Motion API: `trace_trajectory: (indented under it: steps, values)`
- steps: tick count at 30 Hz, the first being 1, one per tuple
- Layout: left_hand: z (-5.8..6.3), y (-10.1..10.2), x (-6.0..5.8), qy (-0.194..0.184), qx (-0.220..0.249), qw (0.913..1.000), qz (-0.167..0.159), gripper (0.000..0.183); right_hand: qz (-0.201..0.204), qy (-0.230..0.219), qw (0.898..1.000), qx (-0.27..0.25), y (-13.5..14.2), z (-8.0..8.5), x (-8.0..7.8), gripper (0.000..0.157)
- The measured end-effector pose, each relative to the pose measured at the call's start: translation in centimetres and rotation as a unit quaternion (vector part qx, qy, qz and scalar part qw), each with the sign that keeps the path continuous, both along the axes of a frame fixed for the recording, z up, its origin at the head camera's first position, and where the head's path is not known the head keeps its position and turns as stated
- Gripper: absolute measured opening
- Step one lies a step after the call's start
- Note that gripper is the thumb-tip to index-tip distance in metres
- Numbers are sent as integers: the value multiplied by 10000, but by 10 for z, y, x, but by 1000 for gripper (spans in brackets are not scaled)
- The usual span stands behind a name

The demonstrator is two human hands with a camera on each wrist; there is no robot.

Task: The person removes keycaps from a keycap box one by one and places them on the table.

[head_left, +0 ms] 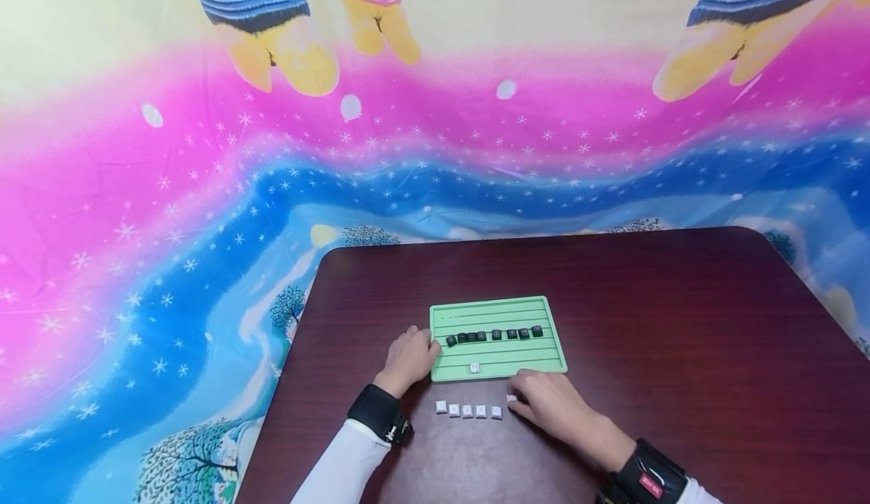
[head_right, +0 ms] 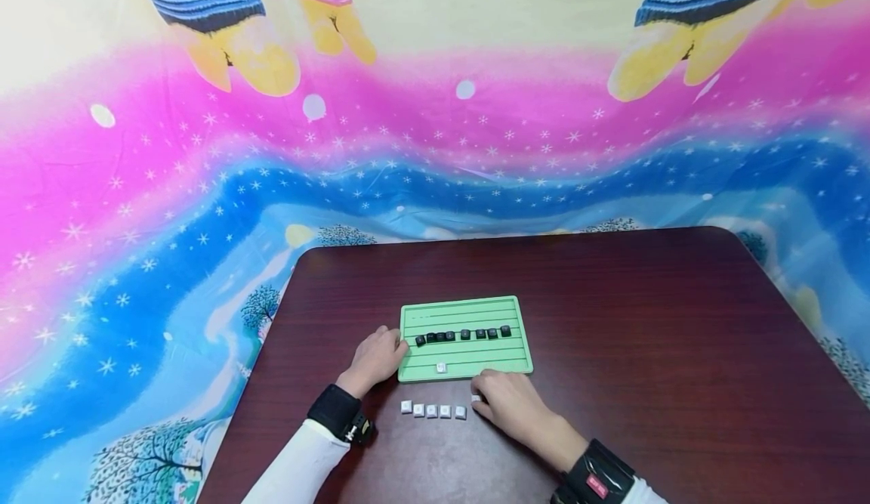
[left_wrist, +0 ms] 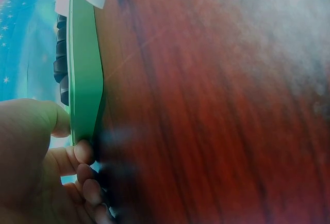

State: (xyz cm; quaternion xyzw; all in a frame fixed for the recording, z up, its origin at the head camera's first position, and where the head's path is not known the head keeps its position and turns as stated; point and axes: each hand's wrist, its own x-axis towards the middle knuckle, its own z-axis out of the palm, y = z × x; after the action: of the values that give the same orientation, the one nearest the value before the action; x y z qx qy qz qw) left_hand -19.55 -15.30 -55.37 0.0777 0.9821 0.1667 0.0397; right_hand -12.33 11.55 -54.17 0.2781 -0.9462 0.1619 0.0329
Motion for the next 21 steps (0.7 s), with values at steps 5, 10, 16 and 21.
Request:
trace_trajectory:
  steps: [5, 10, 16, 21]
  values:
    - [0, 0, 0, -21, -10, 10000, -6, 33, -33, -174, 9998, 106, -1, -1, 2, 18]
    - [1, 0, 0, -25, -1, 10000, -1, 33, -8, -238, 9997, 93, -1, -2, 2, 22]
    - [0, 0, 0, -11, 22, 10000, -9, 33, 117, -193, 9997, -10, -1, -2, 4, 25]
    - [0, 0, 0, 8, 6, 10000, -22, 34, 210, 7, 9998, -69, -1, -5, 6, 28]
